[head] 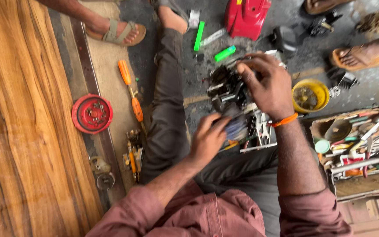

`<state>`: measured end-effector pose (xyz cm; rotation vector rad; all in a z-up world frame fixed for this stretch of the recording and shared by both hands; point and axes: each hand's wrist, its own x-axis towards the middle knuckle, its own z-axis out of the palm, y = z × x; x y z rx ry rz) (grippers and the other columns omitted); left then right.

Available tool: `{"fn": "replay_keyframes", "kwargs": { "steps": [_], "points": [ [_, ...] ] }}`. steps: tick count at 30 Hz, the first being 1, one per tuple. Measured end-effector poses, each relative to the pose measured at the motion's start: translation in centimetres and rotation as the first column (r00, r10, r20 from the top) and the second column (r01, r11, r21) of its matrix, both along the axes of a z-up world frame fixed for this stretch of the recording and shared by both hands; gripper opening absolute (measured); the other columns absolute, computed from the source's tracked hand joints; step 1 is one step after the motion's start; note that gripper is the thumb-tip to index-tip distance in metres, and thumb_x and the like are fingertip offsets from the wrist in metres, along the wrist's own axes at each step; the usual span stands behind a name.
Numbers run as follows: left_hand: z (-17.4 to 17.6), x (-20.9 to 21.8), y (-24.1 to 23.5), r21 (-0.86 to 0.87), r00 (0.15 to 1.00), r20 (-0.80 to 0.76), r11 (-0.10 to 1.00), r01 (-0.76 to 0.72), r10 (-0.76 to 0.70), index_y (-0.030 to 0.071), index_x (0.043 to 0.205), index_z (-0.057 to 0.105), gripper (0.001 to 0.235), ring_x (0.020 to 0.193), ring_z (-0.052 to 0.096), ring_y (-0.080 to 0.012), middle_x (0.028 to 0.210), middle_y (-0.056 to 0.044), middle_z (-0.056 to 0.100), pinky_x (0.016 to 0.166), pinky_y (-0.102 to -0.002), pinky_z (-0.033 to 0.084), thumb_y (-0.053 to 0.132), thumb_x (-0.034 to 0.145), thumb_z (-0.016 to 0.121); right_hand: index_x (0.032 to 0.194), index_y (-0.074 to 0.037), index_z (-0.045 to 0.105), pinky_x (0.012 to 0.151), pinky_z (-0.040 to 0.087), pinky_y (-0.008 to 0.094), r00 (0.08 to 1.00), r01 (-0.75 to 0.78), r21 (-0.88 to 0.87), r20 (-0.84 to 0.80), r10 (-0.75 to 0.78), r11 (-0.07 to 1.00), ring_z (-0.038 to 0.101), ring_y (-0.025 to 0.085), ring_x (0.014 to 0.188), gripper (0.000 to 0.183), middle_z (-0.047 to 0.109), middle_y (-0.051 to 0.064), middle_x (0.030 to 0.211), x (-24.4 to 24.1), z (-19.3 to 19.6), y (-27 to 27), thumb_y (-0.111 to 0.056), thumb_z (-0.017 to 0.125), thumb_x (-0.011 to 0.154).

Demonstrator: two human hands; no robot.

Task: The person cleans and assembles parts of a small engine on a workshop floor. They use a cloth to wipe various metal components, handle the cylinder head, and fit internal parts back into the engine block while sitting on the ground.

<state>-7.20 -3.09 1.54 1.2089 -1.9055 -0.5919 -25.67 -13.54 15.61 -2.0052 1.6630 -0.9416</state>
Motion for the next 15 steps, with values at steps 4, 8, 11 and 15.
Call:
{"fn": "replay_keyframes", "kwargs": {
  "steps": [4, 8, 11, 15],
  "points": [
    [3.0, -2.6, -2.1, -0.196, 0.992, 0.094, 0.975, 0.103, -0.085, 0.004, 0.130, 0.068, 0.055, 0.114, 0.062, -0.0293, 0.124, -0.010, 0.056, 0.100, -0.040, 0.059, 0.001, 0.077, 0.081, 0.113, -0.013, 0.077, 0.086, 0.054, 0.039, 0.994, 0.068, 0.112, 0.076, -0.076, 0.991, 0.070, 0.027, 0.102, 0.031, 0.072, 0.007, 0.125, 0.4, 0.6, 0.1, -0.039, 0.066, 0.100],
    [2.1, -1.5, -2.1, -0.196, 0.961, 0.226, 0.959, 0.204, -0.158, 0.004, 0.129, 0.068, 0.059, 0.106, 0.061, -0.0296, 0.119, -0.012, 0.053, 0.094, -0.040, 0.058, 0.010, 0.073, 0.087, 0.112, -0.011, 0.078, 0.088, 0.053, 0.039, 0.997, 0.063, 0.033, 0.039, -0.064, 0.998, 0.068, 0.029, 0.110, 0.030, 0.071, 0.010, 0.125, 0.0, -0.3, 0.5, -0.037, 0.068, 0.101],
    [1.1, -0.3, -1.2, -0.131, 0.948, 0.249, 0.963, 0.237, -0.199, 0.004, 0.127, 0.068, 0.061, 0.106, 0.063, -0.0278, 0.119, -0.011, 0.054, 0.094, -0.038, 0.060, 0.009, 0.070, 0.088, 0.114, -0.011, 0.078, 0.094, 0.053, 0.040, 0.999, 0.026, -0.024, 0.023, -0.025, 0.999, 0.068, 0.029, 0.113, 0.029, 0.072, 0.009, 0.125, -0.3, -0.7, 0.3, -0.036, 0.067, 0.104],
    [1.0, -0.1, -1.2, -0.125, 0.961, 0.215, 0.970, 0.206, -0.176, 0.005, 0.129, 0.068, 0.061, 0.107, 0.063, -0.0273, 0.119, -0.010, 0.057, 0.093, -0.035, 0.061, 0.005, 0.071, 0.089, 0.111, -0.011, 0.079, 0.091, 0.052, 0.041, 0.998, 0.051, -0.007, 0.021, -0.051, 0.999, 0.068, 0.031, 0.110, 0.031, 0.072, 0.010, 0.124, -0.2, -0.7, 0.6, -0.039, 0.068, 0.102]
  ]
}}
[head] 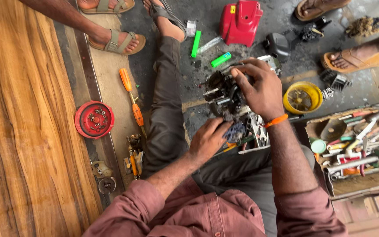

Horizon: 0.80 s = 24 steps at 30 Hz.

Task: The person cleans and assembles parts of a small engine on a workshop floor. They use a cloth to wipe various metal components, handle the cylinder head, and fit internal parts back into the engine block while sitting on the ground.

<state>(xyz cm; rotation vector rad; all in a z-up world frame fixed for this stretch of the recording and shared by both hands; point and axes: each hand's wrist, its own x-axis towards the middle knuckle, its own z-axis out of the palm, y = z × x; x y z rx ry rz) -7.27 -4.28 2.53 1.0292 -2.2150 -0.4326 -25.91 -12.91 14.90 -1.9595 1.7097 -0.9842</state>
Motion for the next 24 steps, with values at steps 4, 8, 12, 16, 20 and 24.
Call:
{"fn": "replay_keyframes", "kwargs": {
  "steps": [4, 8, 12, 16, 20, 24],
  "points": [
    [0.5, -2.0, -0.3, -0.060, 0.989, -0.147, 0.997, -0.041, 0.032, 0.007, 0.130, 0.067, 0.058, 0.110, 0.063, -0.0265, 0.123, -0.008, 0.059, 0.098, -0.037, 0.060, 0.004, 0.075, 0.085, 0.112, -0.011, 0.078, 0.089, 0.053, 0.040, 1.000, 0.004, 0.047, 0.024, -0.005, 0.999, 0.067, 0.031, 0.106, 0.036, 0.071, 0.011, 0.120, -0.1, -0.1, -0.2, -0.042, 0.068, 0.100],
    [-0.6, -1.1, -0.4, -0.119, 1.000, -0.010, 0.993, -0.003, 0.002, 0.010, 0.131, 0.069, 0.057, 0.110, 0.061, -0.0304, 0.123, -0.008, 0.060, 0.097, -0.040, 0.058, 0.000, 0.075, 0.075, 0.112, -0.011, 0.079, 0.092, 0.052, 0.041, 1.000, 0.006, 0.008, 0.001, -0.006, 1.000, 0.067, 0.031, 0.112, 0.034, 0.072, 0.010, 0.123, -0.2, -0.5, -0.8, -0.042, 0.067, 0.104],
    [-2.7, 2.4, -0.7, -0.041, 0.993, 0.093, 0.996, 0.078, -0.073, 0.005, 0.113, 0.066, 0.038, 0.105, 0.060, -0.0325, 0.113, -0.013, 0.058, 0.090, -0.043, 0.056, 0.003, 0.077, 0.077, 0.111, -0.011, 0.079, 0.092, 0.052, 0.041, 1.000, 0.000, 0.019, 0.000, 0.000, 1.000, 0.067, 0.031, 0.112, 0.034, 0.071, 0.010, 0.123, -0.2, -0.4, -0.7, -0.042, 0.067, 0.102],
    [-4.8, 5.2, -0.3, 0.251, 0.940, -0.104, 0.923, -0.292, 0.325, 0.007, 0.096, 0.066, 0.025, 0.098, 0.061, -0.0309, 0.100, -0.012, 0.059, 0.083, -0.043, 0.053, 0.003, 0.074, 0.077, 0.111, -0.010, 0.079, 0.092, 0.052, 0.040, 1.000, 0.015, 0.083, 0.015, -0.016, 0.996, 0.067, 0.029, 0.111, 0.039, 0.070, 0.009, 0.125, -0.5, -1.1, -0.9, -0.046, 0.068, 0.102],
    [-4.6, 6.2, -2.6, 0.479, 0.735, -0.330, 0.776, -0.410, 0.592, 0.001, 0.097, 0.060, 0.012, 0.090, 0.060, -0.0240, 0.097, -0.011, 0.059, 0.082, -0.037, 0.049, 0.002, 0.089, 0.069, 0.113, -0.010, 0.078, 0.095, 0.053, 0.040, 0.999, -0.022, -0.001, 0.025, 0.022, 1.000, 0.067, 0.027, 0.115, 0.038, 0.071, 0.008, 0.128, -0.9, -1.4, -1.0, -0.045, 0.066, 0.104],
    [-1.3, 4.7, -0.4, 0.609, 0.670, -0.412, 0.734, -0.301, 0.617, 0.003, 0.098, 0.063, 0.006, 0.089, 0.061, -0.0191, 0.100, -0.010, 0.060, 0.078, -0.033, 0.053, 0.001, 0.092, 0.063, 0.130, -0.011, 0.063, 0.108, 0.049, 0.029, 0.644, -0.161, -0.072, 0.749, 0.160, 0.984, 0.061, 0.010, 0.126, 0.041, 0.067, 0.001, 0.131, -3.4, -1.3, -0.1, -0.042, 0.057, 0.104]
  ]
}}
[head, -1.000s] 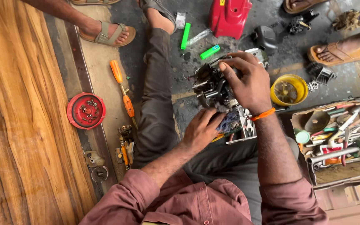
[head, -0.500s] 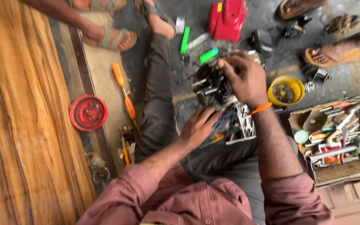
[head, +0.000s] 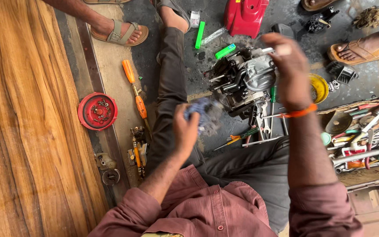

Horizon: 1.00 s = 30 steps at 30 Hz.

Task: The person cleans and assembles parts of a small engine on a workshop floor. They use a cloth to wipe various metal components, handle the cylinder head, and fit internal parts back into the engine block while sitting on the ground.

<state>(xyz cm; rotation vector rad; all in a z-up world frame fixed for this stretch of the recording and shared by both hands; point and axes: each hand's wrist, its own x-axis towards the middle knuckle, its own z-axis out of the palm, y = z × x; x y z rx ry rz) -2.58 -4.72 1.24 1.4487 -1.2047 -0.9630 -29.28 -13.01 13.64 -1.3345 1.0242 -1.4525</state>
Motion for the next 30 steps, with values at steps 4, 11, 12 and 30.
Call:
{"fn": "replay_keyframes", "kwargs": {
  "steps": [4, 11, 12, 30],
  "points": [
    [3.3, -3.7, 2.2, -0.143, 0.971, 0.173, 0.971, 0.192, -0.167, 0.005, 0.115, 0.066, 0.030, 0.098, 0.066, -0.0204, 0.108, -0.009, 0.066, 0.081, -0.034, 0.058, 0.004, 0.086, 0.074, 0.146, -0.006, 0.056, 0.111, 0.046, 0.028, 0.986, 0.164, 0.067, -0.024, -0.162, 0.984, 0.057, 0.012, 0.131, 0.042, 0.063, 0.005, 0.138, -2.4, -1.9, 3.4, -0.034, 0.059, 0.114],
    [1.7, -7.2, 1.5, -0.386, 0.736, 0.646, 0.745, 0.544, -0.202, 0.011, 0.129, 0.065, 0.050, 0.116, 0.060, -0.0279, 0.127, -0.010, 0.060, 0.099, -0.041, 0.055, 0.010, 0.082, 0.083, 0.157, -0.002, 0.042, 0.109, 0.045, 0.032, 0.945, 0.224, 0.211, -0.285, -0.159, 0.951, 0.052, 0.022, 0.137, 0.059, 0.053, 0.014, 0.152, 1.0, -9.9, 11.7, -0.022, 0.062, 0.105],
    [1.7, -6.5, 1.2, -0.367, 0.689, 0.701, 0.737, 0.568, -0.183, 0.012, 0.130, 0.066, 0.052, 0.116, 0.059, -0.0282, 0.126, -0.010, 0.058, 0.099, -0.043, 0.054, 0.009, 0.082, 0.083, 0.158, -0.004, 0.038, 0.106, 0.048, 0.030, 0.964, 0.224, 0.242, -0.199, -0.178, 0.944, 0.054, 0.019, 0.132, 0.061, 0.049, 0.012, 0.154, 2.0, -10.4, 12.1, -0.018, 0.064, 0.104],
    [2.1, -6.7, 1.7, -0.437, 0.799, 0.533, 0.718, 0.542, -0.278, 0.008, 0.122, 0.069, 0.033, 0.120, 0.064, -0.0249, 0.133, -0.004, 0.062, 0.104, -0.039, 0.057, 0.004, 0.091, 0.076, 0.167, -0.007, 0.006, 0.119, 0.037, 0.034, 0.984, 0.176, 0.272, -0.022, -0.176, 0.946, 0.030, 0.021, 0.150, 0.089, 0.012, 0.012, 0.175, 4.3, -12.7, 13.6, 0.011, 0.043, 0.088]
  ]
}}
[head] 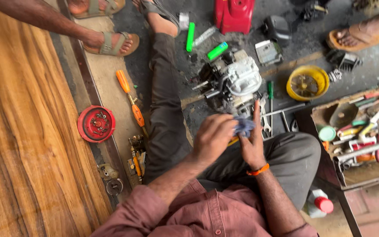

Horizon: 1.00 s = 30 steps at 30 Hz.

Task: The person cleans and assembles parts of a small engine on a workshop floor. They use a cloth to wipe various metal components, handle the cylinder head, and fit internal parts back into the engine block while sitting on the ground.

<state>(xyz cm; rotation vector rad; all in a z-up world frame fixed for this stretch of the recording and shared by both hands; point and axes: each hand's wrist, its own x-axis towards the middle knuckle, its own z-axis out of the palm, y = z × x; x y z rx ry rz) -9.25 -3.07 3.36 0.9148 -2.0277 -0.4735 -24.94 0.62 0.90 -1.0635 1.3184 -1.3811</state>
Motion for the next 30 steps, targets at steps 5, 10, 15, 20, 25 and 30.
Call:
{"fn": "replay_keyframes", "kwargs": {
  "steps": [5, 10, 15, 20, 25, 30],
  "points": [
    [1.5, -1.2, -2.0, -0.211, 0.959, 0.272, 0.977, -0.018, 0.077, 0.012, 0.128, 0.071, 0.035, 0.115, 0.058, -0.0256, 0.130, -0.007, 0.058, 0.097, -0.042, 0.054, 0.016, 0.094, 0.077, 0.167, -0.006, 0.007, 0.122, 0.033, 0.034, 1.000, -0.003, -0.027, 0.028, 0.003, 1.000, 0.022, 0.020, 0.158, 0.090, 0.008, 0.012, 0.177, -0.5, -0.9, -0.6, 0.015, 0.046, 0.089],
    [1.9, -0.7, -1.9, -0.244, 0.916, 0.385, 0.970, -0.014, 0.110, 0.014, 0.133, 0.071, 0.042, 0.108, 0.056, -0.0276, 0.127, -0.010, 0.056, 0.089, -0.043, 0.052, 0.025, 0.093, 0.076, 0.168, -0.006, 0.009, 0.120, 0.031, 0.033, 0.986, 0.030, 0.014, -0.163, -0.027, 0.999, 0.026, 0.020, 0.157, 0.090, 0.016, 0.011, 0.177, -0.4, -1.0, 0.2, 0.013, 0.048, 0.089],
    [1.6, -0.4, -1.6, -0.083, 0.924, 0.383, 0.996, 0.018, 0.016, 0.017, 0.133, 0.069, 0.039, 0.109, 0.056, -0.0239, 0.124, -0.006, 0.057, 0.093, -0.042, 0.054, 0.028, 0.097, 0.075, 0.168, -0.006, 0.008, 0.125, 0.028, 0.036, 1.000, 0.011, -0.025, -0.020, -0.012, 1.000, 0.023, 0.021, 0.158, 0.092, 0.013, 0.012, 0.177, 0.0, -0.7, -0.5, 0.012, 0.048, 0.087],
    [0.9, 1.5, -3.9, -0.198, 0.884, 0.461, 0.963, 0.185, -0.075, 0.016, 0.133, 0.068, 0.042, 0.107, 0.057, -0.0248, 0.123, -0.009, 0.056, 0.088, -0.037, 0.056, 0.030, 0.095, 0.076, 0.166, -0.006, 0.007, 0.125, 0.026, 0.038, 0.990, 0.008, 0.000, -0.138, -0.008, 1.000, 0.018, 0.022, 0.158, 0.099, 0.010, 0.011, 0.175, -0.4, -0.6, -0.5, 0.014, 0.051, 0.079],
    [1.6, 2.8, -6.0, -0.287, 0.815, 0.571, 0.905, 0.314, -0.102, 0.022, 0.139, 0.064, 0.054, 0.099, 0.058, -0.0241, 0.120, -0.010, 0.055, 0.082, -0.036, 0.060, 0.035, 0.088, 0.077, 0.168, -0.007, 0.006, 0.124, 0.032, 0.038, 1.000, -0.018, -0.053, -0.016, 0.017, 0.998, 0.029, 0.023, 0.157, 0.092, 0.014, 0.013, 0.177, -0.1, -1.1, -0.6, 0.009, 0.052, 0.090],
    [1.6, 2.2, -5.7, -0.180, 0.806, 0.572, 0.936, 0.304, -0.152, 0.016, 0.141, 0.062, 0.054, 0.098, 0.063, -0.0251, 0.119, -0.012, 0.055, 0.081, -0.037, 0.061, 0.028, 0.090, 0.077, 0.167, -0.007, 0.010, 0.121, 0.035, 0.038, 0.990, 0.032, -0.010, -0.136, -0.033, 0.999, 0.029, 0.023, 0.156, 0.092, 0.015, 0.013, 0.176, 0.0, -1.1, -0.5, 0.008, 0.055, 0.089]
  ]
}}
